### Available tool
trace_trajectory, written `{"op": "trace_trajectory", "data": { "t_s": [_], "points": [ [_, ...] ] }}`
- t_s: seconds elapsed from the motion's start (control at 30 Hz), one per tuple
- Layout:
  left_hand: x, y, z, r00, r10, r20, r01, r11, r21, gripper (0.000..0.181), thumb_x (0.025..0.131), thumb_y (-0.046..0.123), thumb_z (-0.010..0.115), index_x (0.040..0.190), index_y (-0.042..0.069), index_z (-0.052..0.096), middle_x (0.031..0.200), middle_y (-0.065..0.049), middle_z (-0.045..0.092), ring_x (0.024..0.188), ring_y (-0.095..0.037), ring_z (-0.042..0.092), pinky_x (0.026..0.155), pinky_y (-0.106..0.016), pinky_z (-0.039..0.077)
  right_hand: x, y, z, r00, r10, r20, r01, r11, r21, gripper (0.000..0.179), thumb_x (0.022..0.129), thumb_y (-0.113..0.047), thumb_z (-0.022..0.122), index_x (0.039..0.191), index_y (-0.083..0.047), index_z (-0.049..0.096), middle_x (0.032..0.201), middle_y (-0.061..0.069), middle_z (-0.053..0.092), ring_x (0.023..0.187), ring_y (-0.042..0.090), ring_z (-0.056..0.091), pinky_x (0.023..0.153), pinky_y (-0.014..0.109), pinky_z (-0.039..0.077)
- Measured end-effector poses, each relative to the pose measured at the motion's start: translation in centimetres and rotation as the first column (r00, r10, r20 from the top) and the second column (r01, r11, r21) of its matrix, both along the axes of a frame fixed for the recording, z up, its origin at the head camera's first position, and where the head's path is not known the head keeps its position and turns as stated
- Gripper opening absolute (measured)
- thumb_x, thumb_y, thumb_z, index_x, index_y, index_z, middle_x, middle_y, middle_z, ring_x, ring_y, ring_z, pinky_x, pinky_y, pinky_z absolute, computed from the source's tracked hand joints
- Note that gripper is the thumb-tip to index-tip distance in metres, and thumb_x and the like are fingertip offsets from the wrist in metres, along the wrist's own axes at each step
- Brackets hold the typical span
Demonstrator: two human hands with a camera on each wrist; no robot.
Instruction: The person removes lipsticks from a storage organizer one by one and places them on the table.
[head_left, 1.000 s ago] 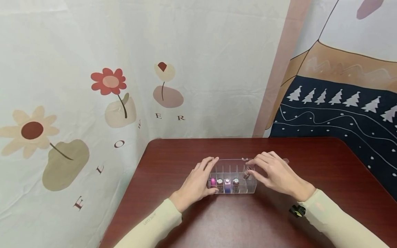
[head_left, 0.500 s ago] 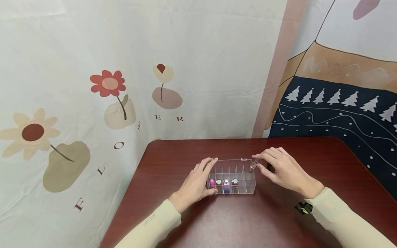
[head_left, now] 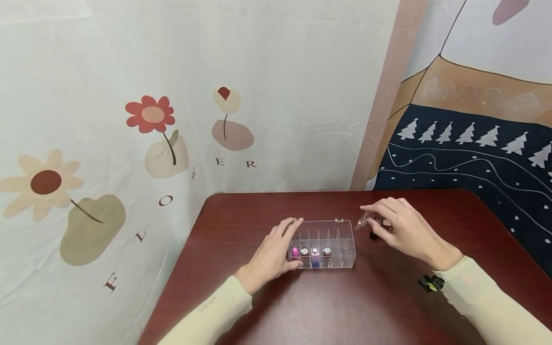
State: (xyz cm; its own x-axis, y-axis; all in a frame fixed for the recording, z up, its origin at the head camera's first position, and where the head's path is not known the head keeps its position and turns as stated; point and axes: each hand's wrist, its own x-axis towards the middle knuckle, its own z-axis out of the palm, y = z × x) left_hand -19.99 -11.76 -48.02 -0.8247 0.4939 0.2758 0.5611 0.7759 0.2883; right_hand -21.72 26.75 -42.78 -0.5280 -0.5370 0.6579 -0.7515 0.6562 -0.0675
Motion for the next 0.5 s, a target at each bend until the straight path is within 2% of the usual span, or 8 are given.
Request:
{"op": "trace_trajectory", "data": {
  "t_s": [0.3, 0.5],
  "points": [
    [0.0, 0.1, 0.0, 1.000, 0.008, 0.016, -0.007, 1.000, -0.008, 0.122, 0.080, 0.033, 0.111, 0.179, 0.014, 0.043, 0.174, -0.014, 0.053, 0.137, -0.041, 0.069, 0.116, -0.061, 0.064, -0.1, 2.1, 0.2, 0.997, -0.073, 0.021, 0.073, 0.997, -0.007, 0.055, 0.088, -0.003, 0.095, 0.140, -0.011, 0.080, 0.107, -0.003, 0.078, 0.093, 0.005, 0.056, 0.090, 0.029, 0.043],
    [-0.1, 0.1, 0.0, 1.000, 0.004, 0.007, -0.004, 1.000, -0.004, 0.120, 0.080, 0.033, 0.111, 0.178, 0.013, 0.044, 0.173, -0.015, 0.054, 0.136, -0.043, 0.069, 0.113, -0.062, 0.065, -0.3, 3.5, 0.4, 0.997, -0.080, 0.021, 0.081, 0.996, -0.038, 0.059, 0.085, 0.000, 0.096, 0.140, -0.011, 0.080, 0.115, 0.003, 0.081, 0.098, 0.015, 0.063, 0.091, 0.031, 0.043]
  ]
}}
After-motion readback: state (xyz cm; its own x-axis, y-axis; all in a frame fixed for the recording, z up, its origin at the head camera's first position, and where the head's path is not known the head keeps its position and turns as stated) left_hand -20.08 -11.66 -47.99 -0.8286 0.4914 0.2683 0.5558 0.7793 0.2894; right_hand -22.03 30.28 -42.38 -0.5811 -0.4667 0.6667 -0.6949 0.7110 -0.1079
